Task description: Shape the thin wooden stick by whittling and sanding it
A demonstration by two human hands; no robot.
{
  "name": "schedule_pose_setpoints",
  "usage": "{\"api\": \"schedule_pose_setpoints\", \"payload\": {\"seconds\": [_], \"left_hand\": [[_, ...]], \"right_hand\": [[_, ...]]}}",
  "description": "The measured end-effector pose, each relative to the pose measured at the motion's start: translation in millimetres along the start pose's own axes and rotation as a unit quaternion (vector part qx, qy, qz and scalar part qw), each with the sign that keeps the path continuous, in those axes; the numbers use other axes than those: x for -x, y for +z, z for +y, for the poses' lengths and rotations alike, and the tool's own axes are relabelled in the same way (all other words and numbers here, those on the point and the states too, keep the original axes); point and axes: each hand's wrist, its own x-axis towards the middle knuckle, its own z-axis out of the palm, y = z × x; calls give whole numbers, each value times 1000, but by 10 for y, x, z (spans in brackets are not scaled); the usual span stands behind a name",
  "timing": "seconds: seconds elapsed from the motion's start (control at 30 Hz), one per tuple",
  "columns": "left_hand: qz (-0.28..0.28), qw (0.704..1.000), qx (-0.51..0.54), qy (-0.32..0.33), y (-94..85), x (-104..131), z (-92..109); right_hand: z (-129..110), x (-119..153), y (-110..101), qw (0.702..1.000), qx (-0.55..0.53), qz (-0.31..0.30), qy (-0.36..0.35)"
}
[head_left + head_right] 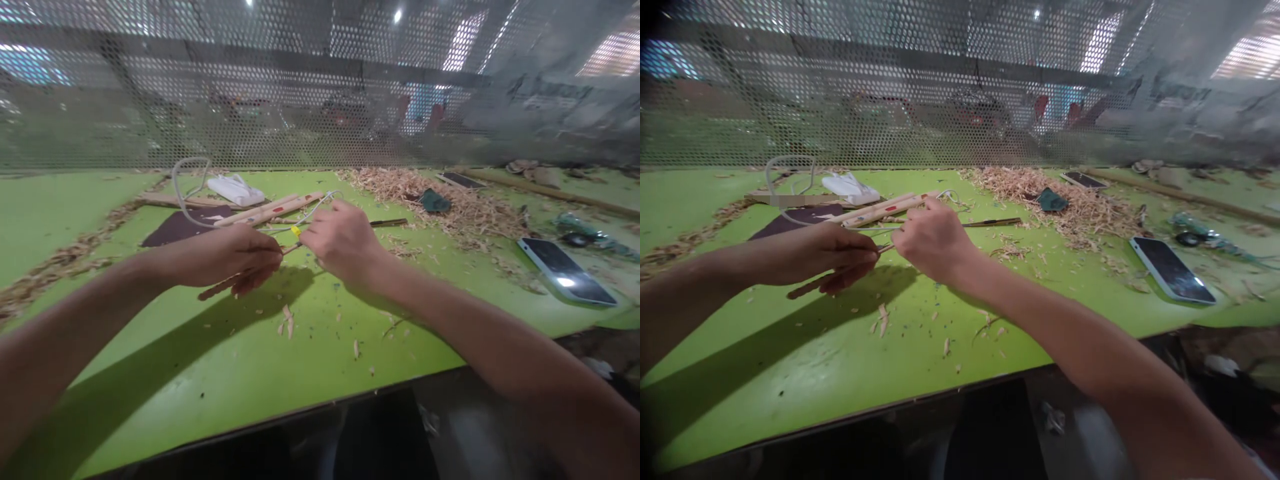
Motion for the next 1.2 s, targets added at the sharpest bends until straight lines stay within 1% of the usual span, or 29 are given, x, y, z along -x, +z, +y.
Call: {"api": "schedule_pose_setpoints", "payload": {"seconds": [0.1,0.17,0.27,0.37,0.43,0.5,0.6,0.67,0.77,0.87,1.03,1.13,1.2], "left_hand": [[-8,999,29,37,-52,30,-23],[-5,998,43,50,-67,42,-47],[-9,996,72,42,-71,45,-89],[-5,994,109,22,-62,37,-135],[-4,990,137,25,-51,29,-157],[-6,987,157,29,-39,21,-164],[-3,991,134,25,-24,11,-150],[-1,994,106,19,-20,8,-138],[-14,994,110,4,-17,6,-133],[-24,991,131,-2,-17,3,-126],[-16,992,127,13,-31,-10,-66],[-23,991,127,30,-43,-18,-31],[-21,989,142,21,-42,-22,-25]], "right_hand": [[-4,-3,42,999,23,46,-10],[64,-2,77,997,18,72,8],[288,7,136,992,-8,100,76],[555,28,198,980,-31,125,153],[676,41,236,973,-45,133,183],[725,47,273,971,-65,131,190],[690,46,327,974,-125,97,165],[636,47,359,973,-181,50,137],[561,60,377,962,-246,-6,116],[503,71,318,945,-309,-5,108],[402,77,118,900,-427,20,92],[332,89,57,877,-473,4,88],[284,98,54,869,-486,0,88]]}}
